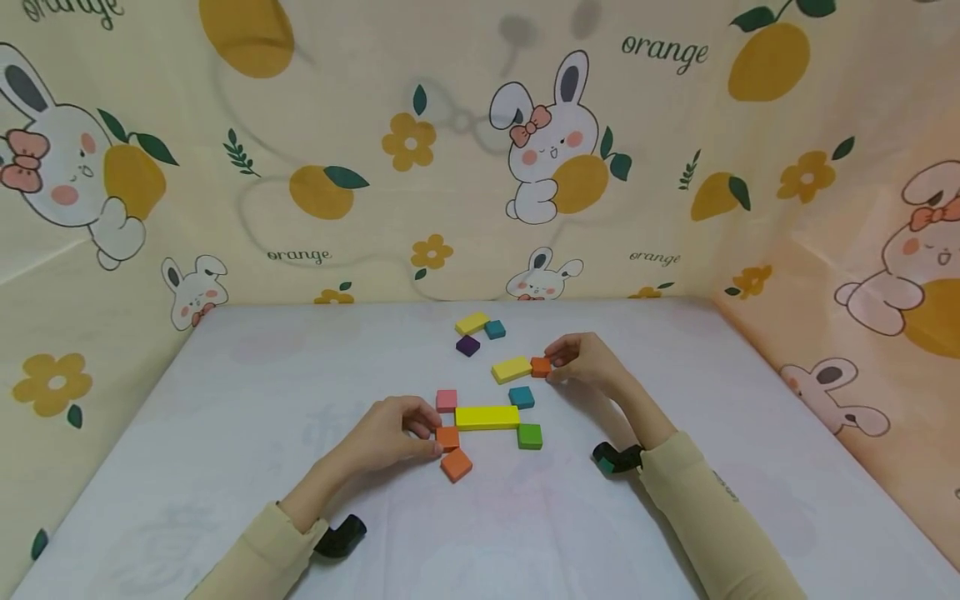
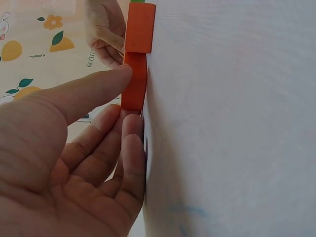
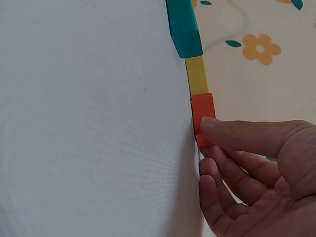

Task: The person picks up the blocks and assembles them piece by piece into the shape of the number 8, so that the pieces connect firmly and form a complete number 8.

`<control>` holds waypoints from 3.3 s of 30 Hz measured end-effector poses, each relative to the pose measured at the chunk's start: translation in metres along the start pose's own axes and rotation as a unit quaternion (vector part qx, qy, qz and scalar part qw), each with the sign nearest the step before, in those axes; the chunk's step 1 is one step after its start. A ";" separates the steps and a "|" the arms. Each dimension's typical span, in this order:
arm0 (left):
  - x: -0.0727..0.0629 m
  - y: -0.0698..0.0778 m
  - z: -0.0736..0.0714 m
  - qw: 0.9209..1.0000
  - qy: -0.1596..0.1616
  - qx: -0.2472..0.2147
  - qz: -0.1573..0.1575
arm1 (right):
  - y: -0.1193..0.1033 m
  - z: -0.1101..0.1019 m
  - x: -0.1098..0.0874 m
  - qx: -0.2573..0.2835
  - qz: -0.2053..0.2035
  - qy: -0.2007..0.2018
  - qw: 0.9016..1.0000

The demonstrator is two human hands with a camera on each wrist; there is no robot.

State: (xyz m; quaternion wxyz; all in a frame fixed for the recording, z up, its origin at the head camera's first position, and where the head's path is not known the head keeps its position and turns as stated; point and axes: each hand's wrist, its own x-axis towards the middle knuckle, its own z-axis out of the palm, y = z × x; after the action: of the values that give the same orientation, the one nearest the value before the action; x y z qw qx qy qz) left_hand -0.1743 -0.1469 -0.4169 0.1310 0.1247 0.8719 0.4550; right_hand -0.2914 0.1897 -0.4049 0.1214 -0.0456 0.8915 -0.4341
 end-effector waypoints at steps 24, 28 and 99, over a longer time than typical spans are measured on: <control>0.001 -0.001 0.001 1.000 0.000 0.005 -0.002 | -0.008 -0.015 -0.010 0.012 -0.031 0.039 0.999; 0.002 -0.001 0.002 1.000 0.000 0.007 -0.001 | -0.019 -0.008 -0.026 0.065 -0.064 0.047 0.995; 0.003 -0.001 0.001 1.000 0.003 0.004 -0.016 | -0.015 0.072 -0.146 0.048 -0.015 0.047 0.998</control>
State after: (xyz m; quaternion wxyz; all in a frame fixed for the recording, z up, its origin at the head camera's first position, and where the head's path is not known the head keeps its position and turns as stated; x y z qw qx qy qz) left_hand -0.1770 -0.1461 -0.4189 0.1349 0.1103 0.8761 0.4495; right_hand -0.1326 0.1526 -0.4096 0.0753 -0.0327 0.8737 -0.4796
